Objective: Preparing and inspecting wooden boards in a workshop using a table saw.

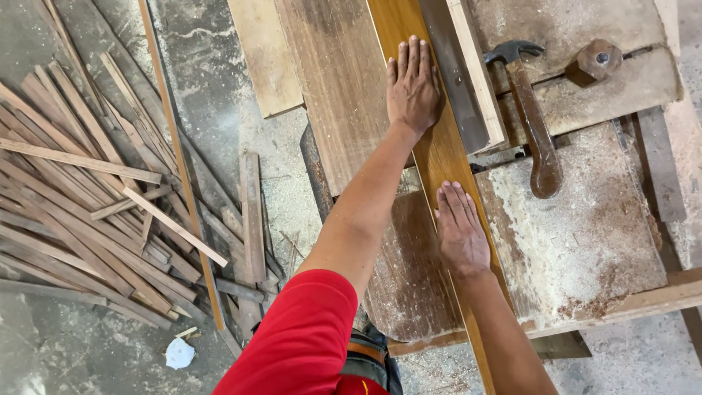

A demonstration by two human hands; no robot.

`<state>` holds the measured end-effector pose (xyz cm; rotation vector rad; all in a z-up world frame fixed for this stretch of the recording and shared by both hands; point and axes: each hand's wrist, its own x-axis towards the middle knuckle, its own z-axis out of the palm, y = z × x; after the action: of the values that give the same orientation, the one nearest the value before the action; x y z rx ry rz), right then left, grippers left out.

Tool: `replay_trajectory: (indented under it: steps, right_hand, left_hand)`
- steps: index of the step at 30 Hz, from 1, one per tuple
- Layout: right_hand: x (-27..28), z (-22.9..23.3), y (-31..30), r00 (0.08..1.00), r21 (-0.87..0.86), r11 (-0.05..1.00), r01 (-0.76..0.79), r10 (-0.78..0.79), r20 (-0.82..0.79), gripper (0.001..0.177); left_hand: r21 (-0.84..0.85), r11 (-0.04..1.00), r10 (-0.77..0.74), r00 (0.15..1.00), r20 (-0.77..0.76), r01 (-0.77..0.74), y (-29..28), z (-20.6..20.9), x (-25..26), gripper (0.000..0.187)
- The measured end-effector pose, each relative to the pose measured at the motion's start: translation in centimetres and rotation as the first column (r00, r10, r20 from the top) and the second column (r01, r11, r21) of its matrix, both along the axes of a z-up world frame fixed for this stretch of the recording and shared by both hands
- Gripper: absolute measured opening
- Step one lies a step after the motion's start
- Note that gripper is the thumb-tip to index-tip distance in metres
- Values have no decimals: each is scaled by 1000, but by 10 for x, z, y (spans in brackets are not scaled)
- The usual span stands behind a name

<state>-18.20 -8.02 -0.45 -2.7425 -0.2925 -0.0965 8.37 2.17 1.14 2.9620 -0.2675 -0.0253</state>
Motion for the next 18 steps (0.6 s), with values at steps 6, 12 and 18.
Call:
replay_trajectory:
  steps: [6, 12, 18]
  right_hand:
    - [8, 7, 3, 999, -24, 1000, -9, 10, 39, 54]
    - [16, 5, 4, 997, 3, 1000, -19, 18, 70, 51]
    - [24, 2, 5, 1000, -93, 996, -16, 18, 25, 53]
  left_hand:
    - [4, 1000, -9, 1000, 4, 9, 1, 2, 5, 62]
    - [-21, 1000, 6, 1000, 21, -5, 3, 0, 13, 61]
    - [3, 1000, -7, 1000, 12, 7, 4, -7, 25, 61]
